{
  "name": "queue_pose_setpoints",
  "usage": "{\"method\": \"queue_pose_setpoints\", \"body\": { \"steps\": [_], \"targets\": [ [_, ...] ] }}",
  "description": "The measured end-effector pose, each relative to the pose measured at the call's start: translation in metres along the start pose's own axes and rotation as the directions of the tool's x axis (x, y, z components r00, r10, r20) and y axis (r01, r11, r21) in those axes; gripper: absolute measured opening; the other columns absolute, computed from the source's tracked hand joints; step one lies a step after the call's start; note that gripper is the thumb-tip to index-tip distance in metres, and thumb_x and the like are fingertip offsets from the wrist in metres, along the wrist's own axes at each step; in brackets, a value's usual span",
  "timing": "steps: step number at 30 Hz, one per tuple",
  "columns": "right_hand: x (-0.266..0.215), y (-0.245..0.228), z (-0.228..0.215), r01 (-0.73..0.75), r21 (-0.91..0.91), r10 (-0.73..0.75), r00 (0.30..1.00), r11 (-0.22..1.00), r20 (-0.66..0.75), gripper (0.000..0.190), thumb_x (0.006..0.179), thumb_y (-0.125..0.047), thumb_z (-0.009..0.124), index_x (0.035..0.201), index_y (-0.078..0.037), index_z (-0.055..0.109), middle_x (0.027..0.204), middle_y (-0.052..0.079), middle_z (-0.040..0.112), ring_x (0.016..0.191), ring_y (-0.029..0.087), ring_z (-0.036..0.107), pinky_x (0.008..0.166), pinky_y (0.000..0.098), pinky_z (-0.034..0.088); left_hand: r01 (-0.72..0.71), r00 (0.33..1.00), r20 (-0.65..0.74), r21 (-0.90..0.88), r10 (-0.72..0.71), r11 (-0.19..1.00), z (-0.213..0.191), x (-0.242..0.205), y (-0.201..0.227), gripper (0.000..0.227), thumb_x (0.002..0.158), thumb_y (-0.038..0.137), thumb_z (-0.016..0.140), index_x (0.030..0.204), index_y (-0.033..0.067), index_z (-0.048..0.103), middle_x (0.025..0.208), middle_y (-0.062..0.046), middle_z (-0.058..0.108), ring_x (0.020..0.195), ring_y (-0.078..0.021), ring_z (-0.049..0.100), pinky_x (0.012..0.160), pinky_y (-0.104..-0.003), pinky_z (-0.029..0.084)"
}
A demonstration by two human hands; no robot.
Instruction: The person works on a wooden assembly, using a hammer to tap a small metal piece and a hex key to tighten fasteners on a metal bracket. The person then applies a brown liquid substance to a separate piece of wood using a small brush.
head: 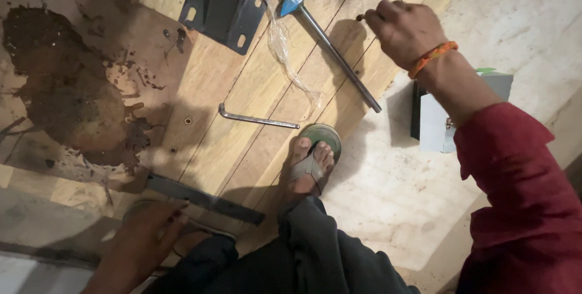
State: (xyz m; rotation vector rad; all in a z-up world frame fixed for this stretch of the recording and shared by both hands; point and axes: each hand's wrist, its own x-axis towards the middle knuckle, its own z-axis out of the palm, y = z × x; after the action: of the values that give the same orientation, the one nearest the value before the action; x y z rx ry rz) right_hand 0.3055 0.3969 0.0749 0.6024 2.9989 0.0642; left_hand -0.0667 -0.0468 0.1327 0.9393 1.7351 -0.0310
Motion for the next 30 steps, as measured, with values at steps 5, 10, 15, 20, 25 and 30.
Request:
{"method": "queue_pose_setpoints", "body": {
  "steps": [5, 10, 15, 20, 25, 30],
  "targets": [
    [0.024, -0.008, 0.013, -0.170, 0.071, 0.159, 0.979, 0.983, 0.130, 0.012, 0.095, -0.005, 0.065, 0.104, -0.004, 0.073, 0.096, 0.018, 0.071, 0.084, 0.033, 0.072, 0.073, 0.0433, 0.059, -0.176, 0.978, -0.123, -0.033, 0.170, 0.984, 0.003, 0.001, -0.012, 0.032, 0.082, 0.019, 0.071, 0.113, 0.0122, 0.074, 0.100, -0.012, 0.075, 0.094, -0.0303, 0.071, 0.081, -0.041, 0.056],
    [0.012, -0.011, 0.015, -0.263, 0.169, 0.253, 0.964, 0.950, 0.081, 0.011, 0.093, -0.003, 0.064, 0.100, -0.005, 0.072, 0.094, 0.020, 0.071, 0.077, 0.039, 0.069, 0.069, 0.0479, 0.056, -0.229, 0.951, -0.195, 0.085, 0.242, 0.970, 0.016, 0.008, -0.026, 0.028, 0.079, 0.024, 0.080, 0.104, 0.0129, 0.075, 0.095, -0.013, 0.073, 0.094, -0.0337, 0.068, 0.082, -0.043, 0.054],
    [0.012, 0.002, 0.018, -0.422, 0.410, 0.411, 0.904, 0.809, 0.119, 0.020, 0.077, -0.010, 0.072, 0.095, -0.001, 0.069, 0.081, 0.019, 0.072, 0.070, 0.039, 0.069, 0.064, 0.0470, 0.057, -0.201, 0.961, -0.193, 0.018, 0.200, 0.979, 0.017, 0.001, -0.026, 0.031, 0.078, 0.019, 0.075, 0.108, 0.0127, 0.074, 0.096, -0.012, 0.074, 0.092, -0.0321, 0.069, 0.080, -0.043, 0.056],
    [0.014, -0.016, 0.027, -0.403, 0.122, 0.384, 0.911, 0.907, 0.153, 0.008, 0.090, -0.011, 0.073, 0.093, -0.003, 0.073, 0.084, 0.019, 0.072, 0.071, 0.036, 0.070, 0.065, 0.0455, 0.057, -0.216, 0.964, -0.170, -0.063, 0.203, 0.974, 0.011, -0.008, -0.018, 0.037, 0.082, 0.018, 0.072, 0.118, 0.0142, 0.071, 0.098, -0.010, 0.074, 0.088, -0.0284, 0.072, 0.075, -0.041, 0.057],
    [-0.008, -0.014, 0.007, -0.714, 0.699, 0.723, 0.503, 0.039, 0.474, 0.015, 0.099, -0.016, 0.064, 0.101, -0.003, 0.072, 0.082, 0.009, 0.074, 0.068, 0.019, 0.074, 0.062, 0.0299, 0.062, -0.382, 0.872, -0.322, 0.023, 0.368, 0.924, 0.002, -0.013, -0.008, 0.035, 0.079, 0.024, 0.077, 0.113, 0.0161, 0.073, 0.094, -0.011, 0.073, 0.085, -0.0302, 0.069, 0.075, -0.041, 0.055],
    [-0.044, -0.063, -0.002, -0.106, 0.802, 0.656, 0.517, -0.588, 0.549, 0.025, 0.109, -0.015, 0.066, 0.126, 0.003, 0.064, 0.096, 0.007, 0.067, 0.082, 0.015, 0.063, 0.075, 0.0283, 0.054, -0.180, 0.958, -0.243, -0.111, 0.149, 0.977, 0.010, -0.021, -0.021, 0.042, 0.081, 0.022, 0.074, 0.123, 0.0209, 0.074, 0.095, -0.011, 0.073, 0.084, -0.0286, 0.071, 0.076, -0.040, 0.056]
  ]
}}
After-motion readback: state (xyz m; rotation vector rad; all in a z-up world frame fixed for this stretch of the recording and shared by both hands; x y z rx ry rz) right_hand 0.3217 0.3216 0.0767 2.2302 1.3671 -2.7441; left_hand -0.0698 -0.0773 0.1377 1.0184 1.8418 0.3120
